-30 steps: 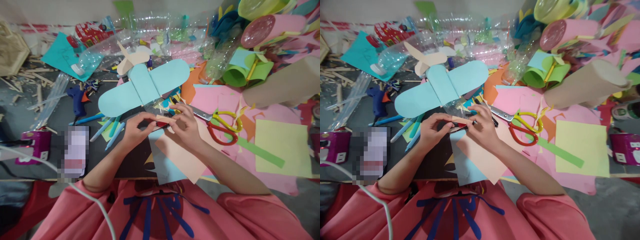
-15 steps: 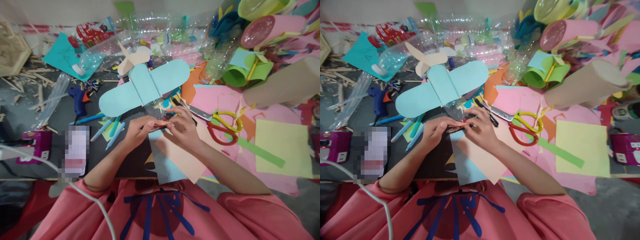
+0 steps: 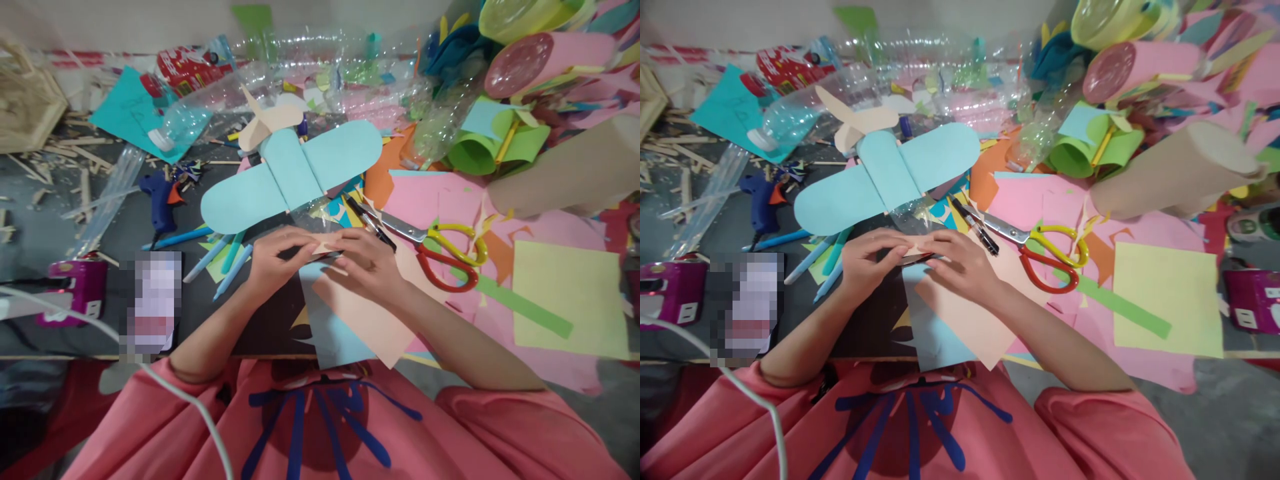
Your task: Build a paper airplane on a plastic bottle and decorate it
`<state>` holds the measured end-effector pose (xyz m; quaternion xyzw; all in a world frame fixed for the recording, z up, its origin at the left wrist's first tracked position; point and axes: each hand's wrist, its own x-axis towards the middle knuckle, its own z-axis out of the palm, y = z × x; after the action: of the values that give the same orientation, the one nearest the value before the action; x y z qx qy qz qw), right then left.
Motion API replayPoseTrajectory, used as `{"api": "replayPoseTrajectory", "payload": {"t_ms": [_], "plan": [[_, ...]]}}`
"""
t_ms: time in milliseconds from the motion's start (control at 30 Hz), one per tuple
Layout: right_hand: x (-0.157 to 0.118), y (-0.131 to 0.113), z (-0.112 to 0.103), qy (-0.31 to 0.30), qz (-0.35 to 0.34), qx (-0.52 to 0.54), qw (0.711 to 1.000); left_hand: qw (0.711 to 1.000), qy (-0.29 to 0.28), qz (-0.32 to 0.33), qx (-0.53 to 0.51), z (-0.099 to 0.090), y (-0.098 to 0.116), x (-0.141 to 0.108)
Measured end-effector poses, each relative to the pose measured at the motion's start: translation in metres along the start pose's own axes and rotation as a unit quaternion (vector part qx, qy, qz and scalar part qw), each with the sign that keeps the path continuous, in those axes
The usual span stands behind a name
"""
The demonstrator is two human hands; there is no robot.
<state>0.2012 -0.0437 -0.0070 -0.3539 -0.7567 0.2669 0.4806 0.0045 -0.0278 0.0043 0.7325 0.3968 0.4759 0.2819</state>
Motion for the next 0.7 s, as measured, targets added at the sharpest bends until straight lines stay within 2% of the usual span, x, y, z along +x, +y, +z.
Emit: {"api": "replayPoseTrajectory", "payload": {"t_ms": [133, 333, 433, 533, 633, 667, 700], "plan": [[0.002, -0.002, -0.001, -0.005, 0.039, 0.039, 0.998, 0.999, -0.032, 0.018, -0.025, 0.005, 0.001, -0.001], [0.001, -0.001, -0.003, -0.014, 0.105, 0.029, 0.994, 0.996, -0.031, -0.043, -0.071, 0.008, 0.002, -0.004], [0.008, -0.005, -0.012, -0.031, 0.111, -0.018, 0.993, 0.992, -0.021, -0.079, -0.099, 0.006, 0.002, -0.003], [0.016, -0.014, -0.035, -0.059, 0.127, -0.112, 0.984, 0.985, 0.003, -0.122, -0.119, 0.004, -0.001, -0.001], [0.012, -0.023, -0.072, -0.150, 0.151, -0.241, 0.947, 0.979, 0.017, -0.149, -0.135, 0.003, -0.004, 0.000], [0.007, -0.025, -0.085, -0.182, 0.163, -0.299, 0.923, 0.978, 0.017, -0.154, -0.140, 0.003, -0.005, 0.000], [-0.001, -0.025, -0.098, -0.207, 0.186, -0.369, 0.887, 0.977, 0.017, -0.158, -0.144, 0.003, -0.005, 0.000]]}}
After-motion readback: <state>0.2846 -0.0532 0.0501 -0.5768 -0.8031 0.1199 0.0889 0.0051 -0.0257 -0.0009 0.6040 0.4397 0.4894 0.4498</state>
